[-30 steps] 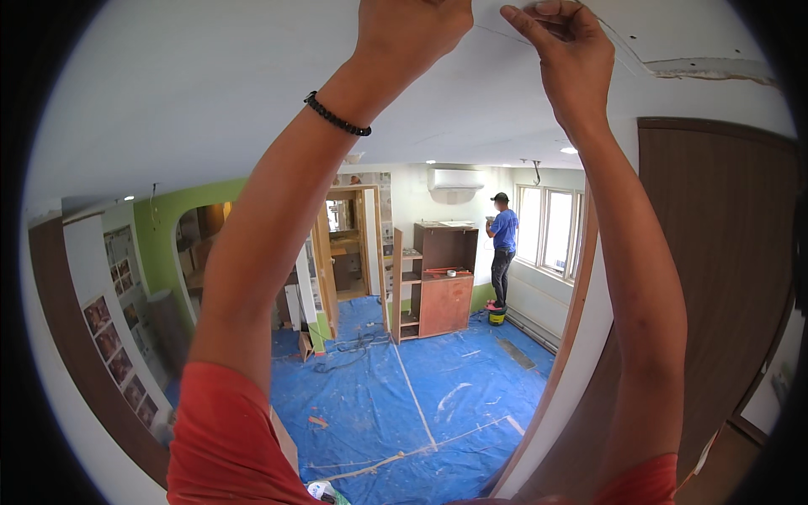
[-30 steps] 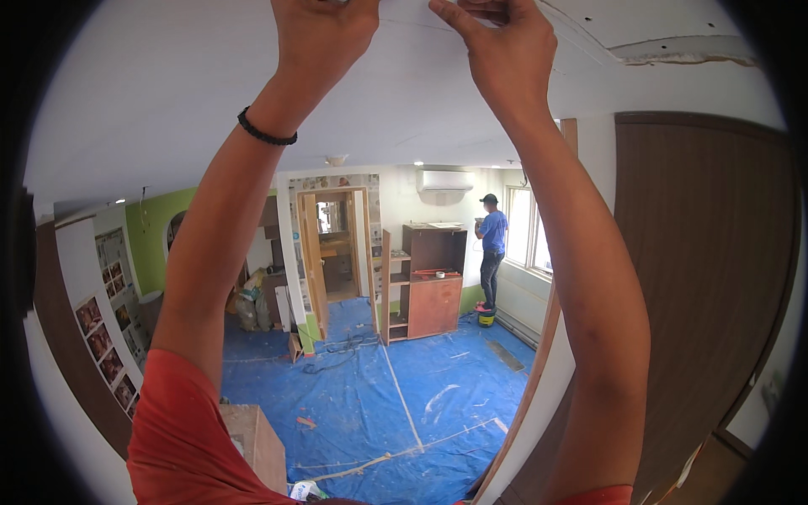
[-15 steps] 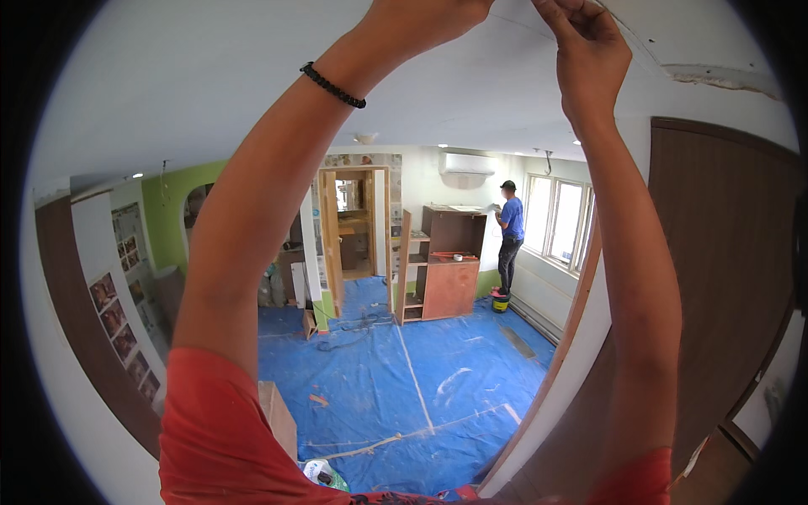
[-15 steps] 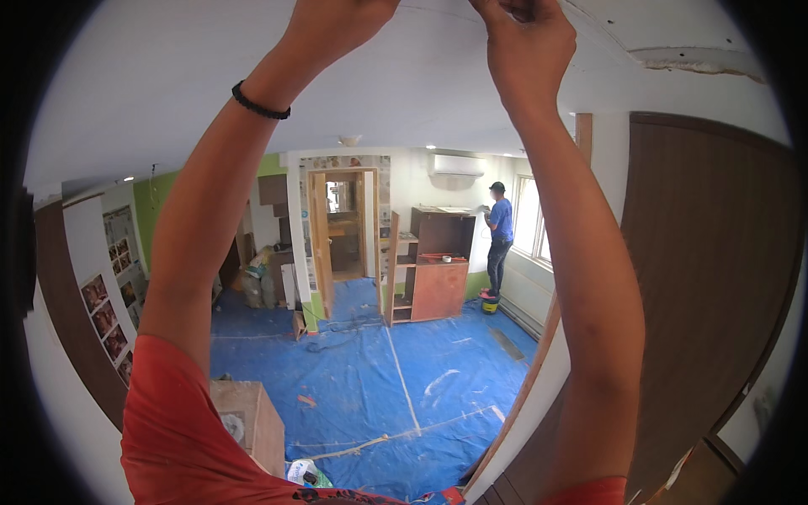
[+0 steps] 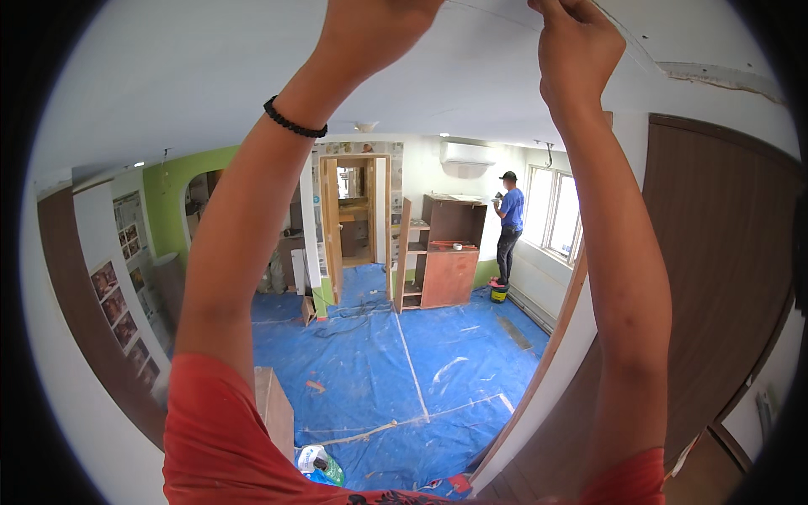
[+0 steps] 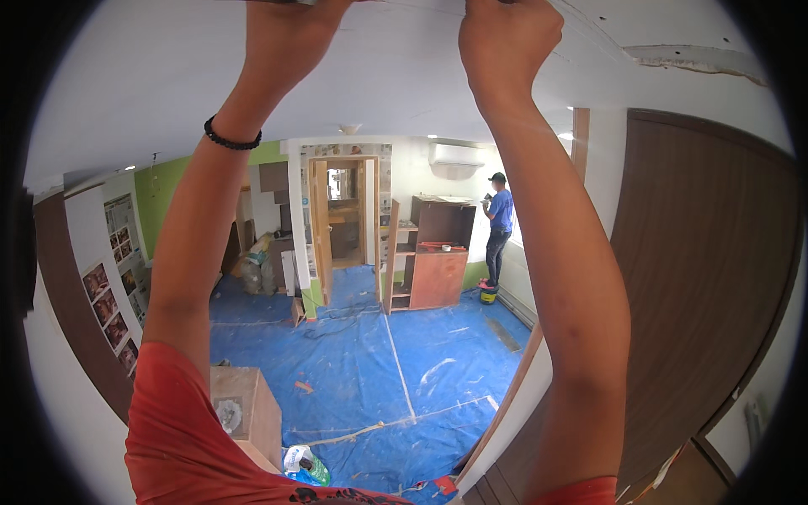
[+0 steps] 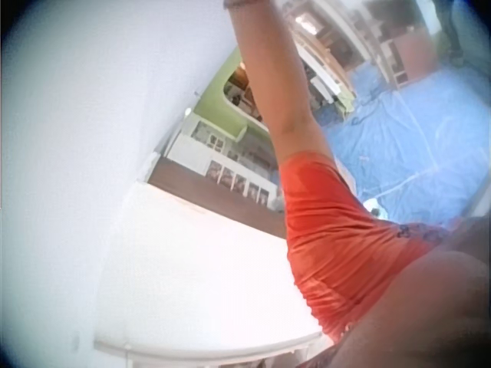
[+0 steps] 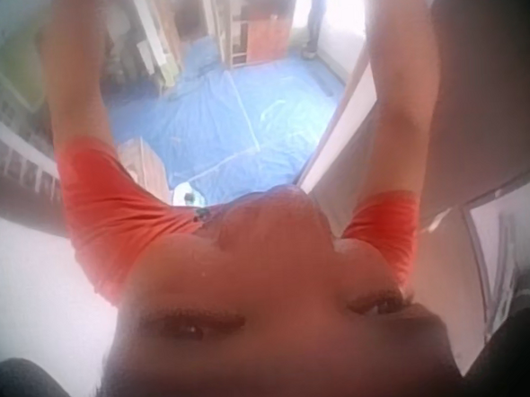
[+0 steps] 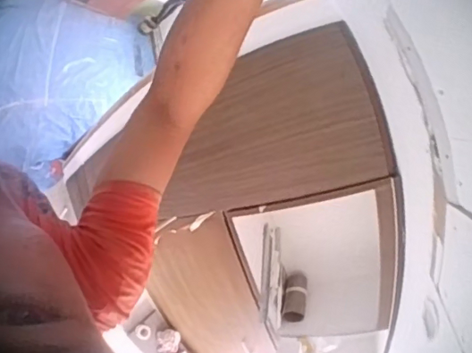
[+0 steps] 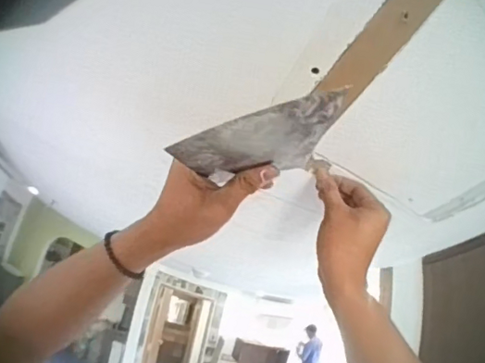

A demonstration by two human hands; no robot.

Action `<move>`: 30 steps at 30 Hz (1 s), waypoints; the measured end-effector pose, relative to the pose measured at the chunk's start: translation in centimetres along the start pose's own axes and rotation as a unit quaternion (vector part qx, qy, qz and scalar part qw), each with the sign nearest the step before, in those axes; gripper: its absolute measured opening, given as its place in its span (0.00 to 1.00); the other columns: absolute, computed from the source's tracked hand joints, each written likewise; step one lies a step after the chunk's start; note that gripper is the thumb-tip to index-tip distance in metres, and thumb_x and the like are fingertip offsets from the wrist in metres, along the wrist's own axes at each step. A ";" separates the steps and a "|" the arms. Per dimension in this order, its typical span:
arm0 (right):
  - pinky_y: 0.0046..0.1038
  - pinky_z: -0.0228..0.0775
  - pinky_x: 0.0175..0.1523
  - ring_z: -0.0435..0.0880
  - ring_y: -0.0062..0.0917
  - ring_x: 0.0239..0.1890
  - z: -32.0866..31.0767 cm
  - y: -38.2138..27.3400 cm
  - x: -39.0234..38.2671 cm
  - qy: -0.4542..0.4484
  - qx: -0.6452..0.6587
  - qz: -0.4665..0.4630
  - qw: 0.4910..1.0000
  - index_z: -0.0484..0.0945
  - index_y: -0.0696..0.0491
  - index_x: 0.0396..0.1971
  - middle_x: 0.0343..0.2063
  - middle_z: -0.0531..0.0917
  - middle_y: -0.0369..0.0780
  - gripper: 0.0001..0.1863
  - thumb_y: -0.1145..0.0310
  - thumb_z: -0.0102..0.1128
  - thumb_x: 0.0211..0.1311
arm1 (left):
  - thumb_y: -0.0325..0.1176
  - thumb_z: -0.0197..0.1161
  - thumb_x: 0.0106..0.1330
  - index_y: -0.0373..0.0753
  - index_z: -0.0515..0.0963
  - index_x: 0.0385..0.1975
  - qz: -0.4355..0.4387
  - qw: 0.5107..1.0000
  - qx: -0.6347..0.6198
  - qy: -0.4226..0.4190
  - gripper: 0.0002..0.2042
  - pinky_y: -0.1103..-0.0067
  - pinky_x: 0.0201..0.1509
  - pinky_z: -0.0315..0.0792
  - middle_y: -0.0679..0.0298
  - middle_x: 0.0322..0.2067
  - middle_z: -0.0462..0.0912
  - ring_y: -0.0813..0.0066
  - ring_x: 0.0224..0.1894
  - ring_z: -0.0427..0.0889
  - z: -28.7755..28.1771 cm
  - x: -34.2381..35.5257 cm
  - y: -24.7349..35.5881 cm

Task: The person uses a utility knife to cut and remove a section of ceiling material, then scrapes the exposed area with a putty knife. The person works on the ceiling above a room with blue protective floor coverings and visible construction materials.

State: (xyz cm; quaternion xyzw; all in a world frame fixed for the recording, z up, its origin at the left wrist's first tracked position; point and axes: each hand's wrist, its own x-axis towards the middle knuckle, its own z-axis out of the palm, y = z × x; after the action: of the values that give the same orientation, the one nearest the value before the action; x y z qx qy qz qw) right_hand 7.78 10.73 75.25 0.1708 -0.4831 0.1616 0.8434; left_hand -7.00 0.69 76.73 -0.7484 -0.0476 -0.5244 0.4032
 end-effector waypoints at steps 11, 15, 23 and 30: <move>0.21 0.68 0.37 0.77 0.17 0.30 -1.2 1.1 0.1 -0.048 0.016 -0.009 0.999 0.84 0.64 0.36 0.28 0.85 0.39 0.16 0.63 0.69 0.67 | 0.27 0.68 0.71 0.31 0.82 0.44 0.002 0.997 0.069 -0.044 0.08 0.80 0.45 0.81 0.64 0.38 0.88 0.79 0.40 0.85 1.0 2.3 1.7; 0.21 0.73 0.48 0.83 0.17 0.38 -3.6 3.1 -1.3 -0.110 -0.050 0.029 0.992 0.86 0.59 0.36 0.34 0.89 0.37 0.09 0.68 0.69 0.66 | 0.31 0.69 0.71 0.32 0.83 0.45 -0.013 0.990 0.123 -0.063 0.10 0.78 0.47 0.81 0.63 0.39 0.88 0.78 0.41 0.86 1.8 1.9 2.5; 0.31 0.78 0.45 0.89 0.30 0.37 -21.6 1.6 -20.7 -0.386 -0.132 0.224 0.885 0.88 0.54 0.36 0.32 0.89 0.42 0.07 0.67 0.71 0.63 | 0.24 0.70 0.65 0.38 0.83 0.52 -0.267 0.904 0.206 -0.265 0.15 0.76 0.37 0.78 0.58 0.32 0.87 0.73 0.34 0.86 0.6 -15.9 11.1; 0.33 0.79 0.57 0.88 0.30 0.50 -39.7 -6.4 -44.1 -0.384 -0.175 0.512 0.748 0.86 0.50 0.52 0.48 0.88 0.41 0.17 0.65 0.72 0.64 | 0.29 0.70 0.68 0.36 0.84 0.47 -0.680 0.719 -0.005 -0.147 0.10 0.74 0.45 0.79 0.58 0.41 0.89 0.73 0.41 0.86 2.6 -40.7 28.3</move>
State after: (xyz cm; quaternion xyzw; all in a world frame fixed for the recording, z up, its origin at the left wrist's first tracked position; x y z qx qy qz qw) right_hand 19.54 17.89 17.16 -0.2053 -0.8012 0.4028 0.3920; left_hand -9.22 -2.31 27.19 -0.5844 -0.5995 -0.5415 -0.0769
